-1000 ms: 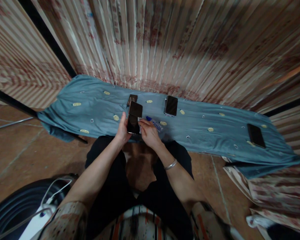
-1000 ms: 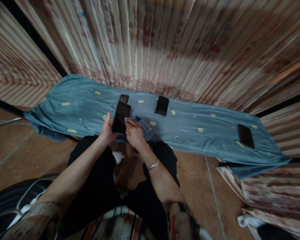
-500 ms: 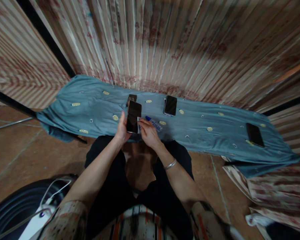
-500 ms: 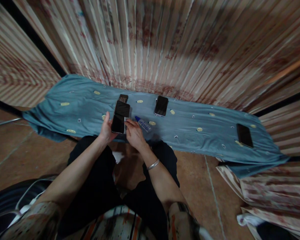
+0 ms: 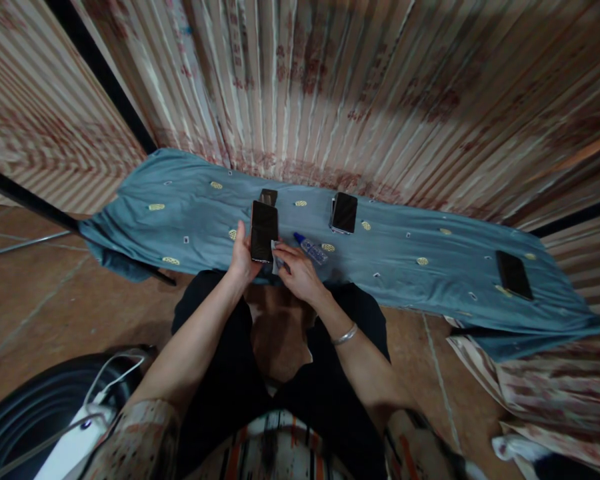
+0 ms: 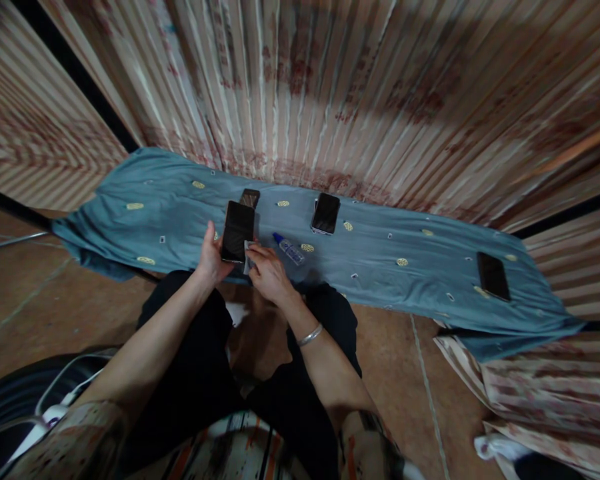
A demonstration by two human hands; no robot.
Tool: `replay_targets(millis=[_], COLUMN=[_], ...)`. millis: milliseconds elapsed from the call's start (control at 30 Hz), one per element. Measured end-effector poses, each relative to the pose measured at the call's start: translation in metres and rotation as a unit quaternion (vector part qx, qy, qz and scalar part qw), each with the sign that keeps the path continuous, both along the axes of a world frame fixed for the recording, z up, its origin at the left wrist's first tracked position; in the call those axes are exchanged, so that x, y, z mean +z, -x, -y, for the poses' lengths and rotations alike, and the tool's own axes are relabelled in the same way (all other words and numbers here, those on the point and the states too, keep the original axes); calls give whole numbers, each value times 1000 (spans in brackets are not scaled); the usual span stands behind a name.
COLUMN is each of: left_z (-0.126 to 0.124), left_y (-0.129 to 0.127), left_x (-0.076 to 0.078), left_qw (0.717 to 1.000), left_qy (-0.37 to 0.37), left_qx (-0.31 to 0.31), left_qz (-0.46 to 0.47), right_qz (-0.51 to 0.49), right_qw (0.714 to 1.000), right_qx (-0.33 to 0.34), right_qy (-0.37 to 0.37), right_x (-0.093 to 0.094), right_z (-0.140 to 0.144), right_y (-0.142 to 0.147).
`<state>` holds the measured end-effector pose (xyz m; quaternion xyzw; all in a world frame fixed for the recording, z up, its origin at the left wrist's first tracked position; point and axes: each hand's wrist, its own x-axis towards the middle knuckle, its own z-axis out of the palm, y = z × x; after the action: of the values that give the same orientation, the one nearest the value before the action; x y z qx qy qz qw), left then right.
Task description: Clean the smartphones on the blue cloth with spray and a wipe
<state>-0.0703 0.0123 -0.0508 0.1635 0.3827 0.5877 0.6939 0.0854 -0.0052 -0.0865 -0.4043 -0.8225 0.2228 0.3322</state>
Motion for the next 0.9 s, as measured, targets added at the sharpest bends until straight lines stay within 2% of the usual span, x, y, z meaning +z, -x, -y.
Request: replay_targets(millis=[133,400,600,900], left_z=[1,2,6,11], left_y=[-2,-6,-16,-17], left_x=[4,1,11,18], left_qw=[1000,1000,1000,1000], left_qy=[7,9,28,27], left_qx=[5,0,7,-2], left_qz=[10,-9,-2,-7], right_qz=[-3,-2,-9,-17], right_qw=[1000,1000,1000,999], right_qx=[-1,-8,2,33], right_qy=[6,-8,-14,-14], right_x=[3,4,6,6], right_z=[0,-1,0,0], right_y=[1,4,12,16])
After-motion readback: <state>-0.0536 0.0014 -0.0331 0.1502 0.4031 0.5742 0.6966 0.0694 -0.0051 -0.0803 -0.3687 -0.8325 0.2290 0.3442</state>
